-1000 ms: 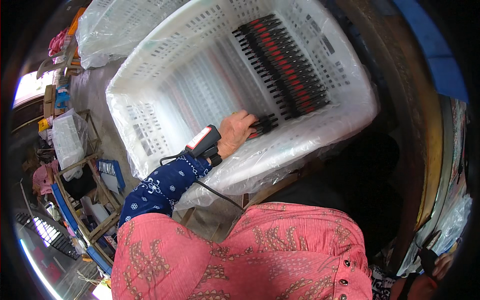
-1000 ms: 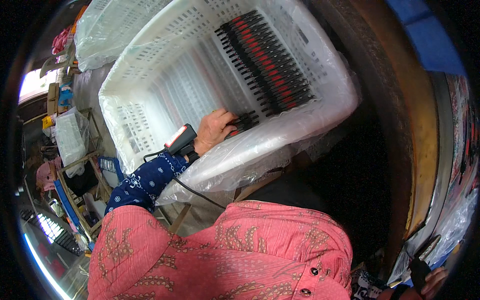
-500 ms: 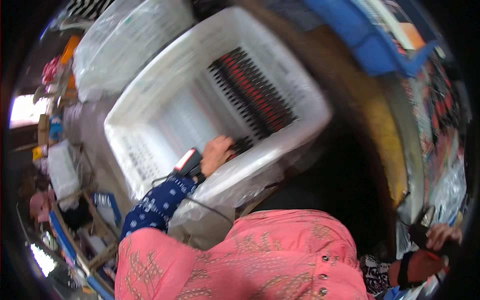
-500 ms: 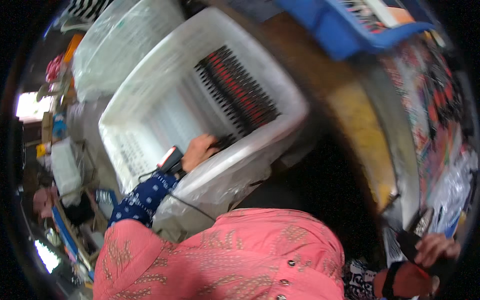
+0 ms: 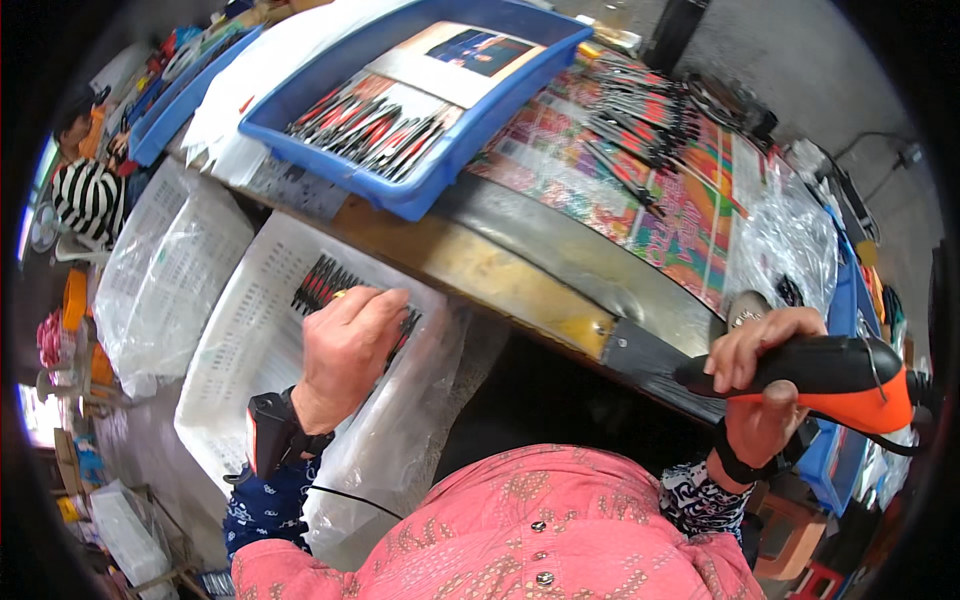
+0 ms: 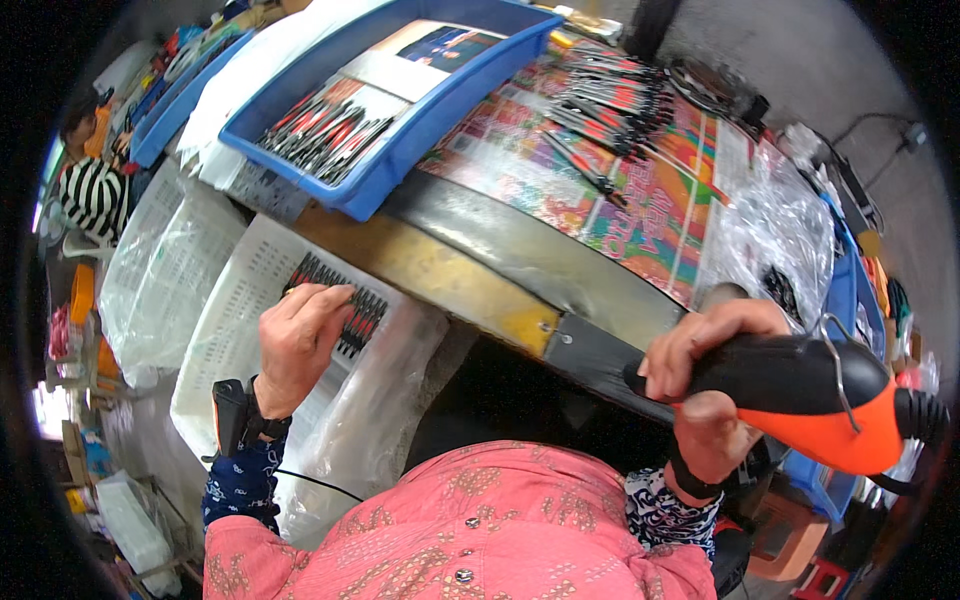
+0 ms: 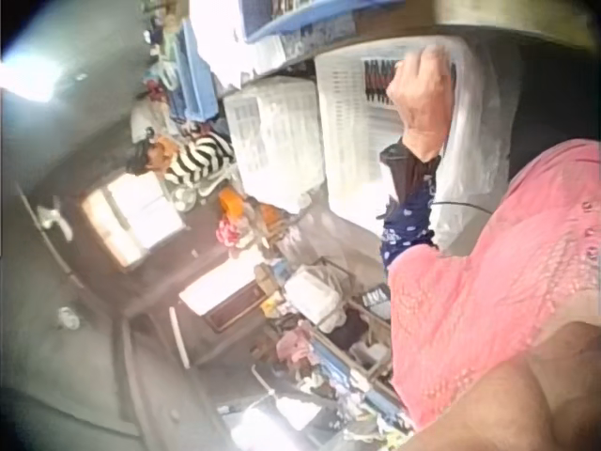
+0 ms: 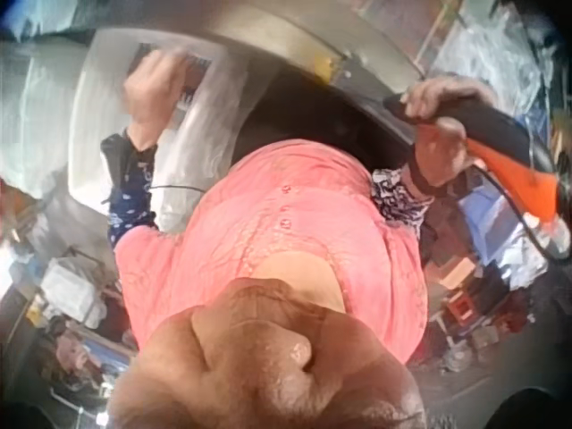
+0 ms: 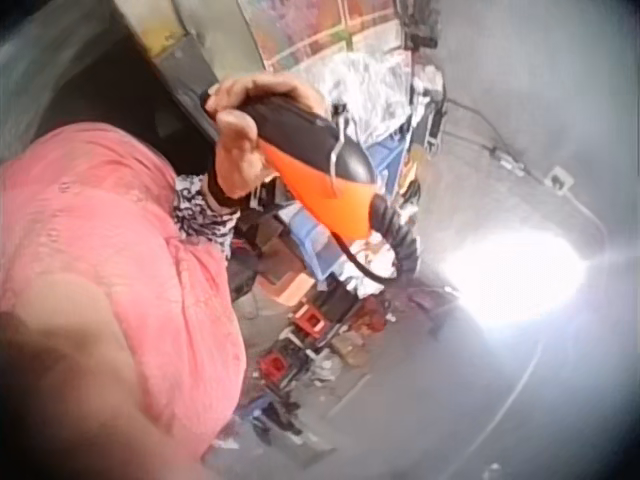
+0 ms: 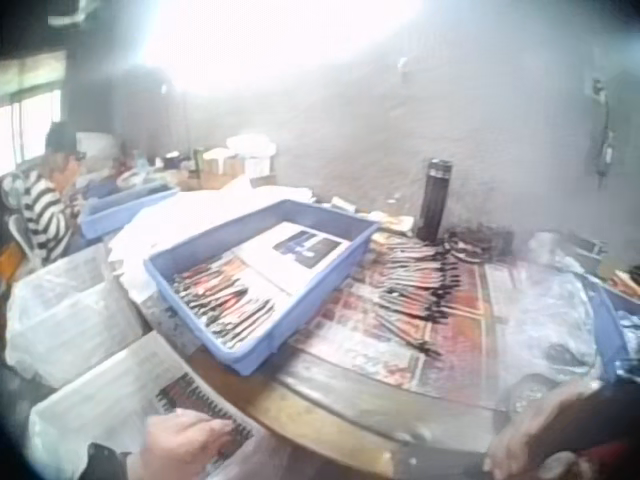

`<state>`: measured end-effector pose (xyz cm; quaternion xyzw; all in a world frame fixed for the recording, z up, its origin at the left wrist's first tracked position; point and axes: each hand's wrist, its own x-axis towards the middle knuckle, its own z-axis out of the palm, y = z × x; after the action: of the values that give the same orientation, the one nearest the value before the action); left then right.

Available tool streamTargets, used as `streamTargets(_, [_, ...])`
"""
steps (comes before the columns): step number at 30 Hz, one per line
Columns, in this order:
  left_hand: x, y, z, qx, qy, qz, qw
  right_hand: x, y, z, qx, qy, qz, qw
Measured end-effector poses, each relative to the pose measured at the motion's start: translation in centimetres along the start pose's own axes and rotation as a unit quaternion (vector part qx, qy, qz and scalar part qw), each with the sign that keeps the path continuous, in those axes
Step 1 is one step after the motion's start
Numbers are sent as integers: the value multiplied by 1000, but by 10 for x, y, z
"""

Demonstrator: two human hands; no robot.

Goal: The person repeatedly picks up pairs of scissors from a white basket, uses a handheld electric screwdriver to tighten a screw on the pivot, and places the finished scissors on the table. The process is repeated for multiple pairs throughout the clip.

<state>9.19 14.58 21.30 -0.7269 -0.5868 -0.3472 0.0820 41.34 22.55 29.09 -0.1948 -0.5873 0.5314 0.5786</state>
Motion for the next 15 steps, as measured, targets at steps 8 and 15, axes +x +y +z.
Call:
streamTargets(8, [116, 51, 56, -1, 16, 123, 992, -6, -24, -26, -32, 12, -15, 999])
streamTargets(15, [172, 69, 118, 18, 3, 160, 987, -13, -31, -48, -57, 41, -26, 997])
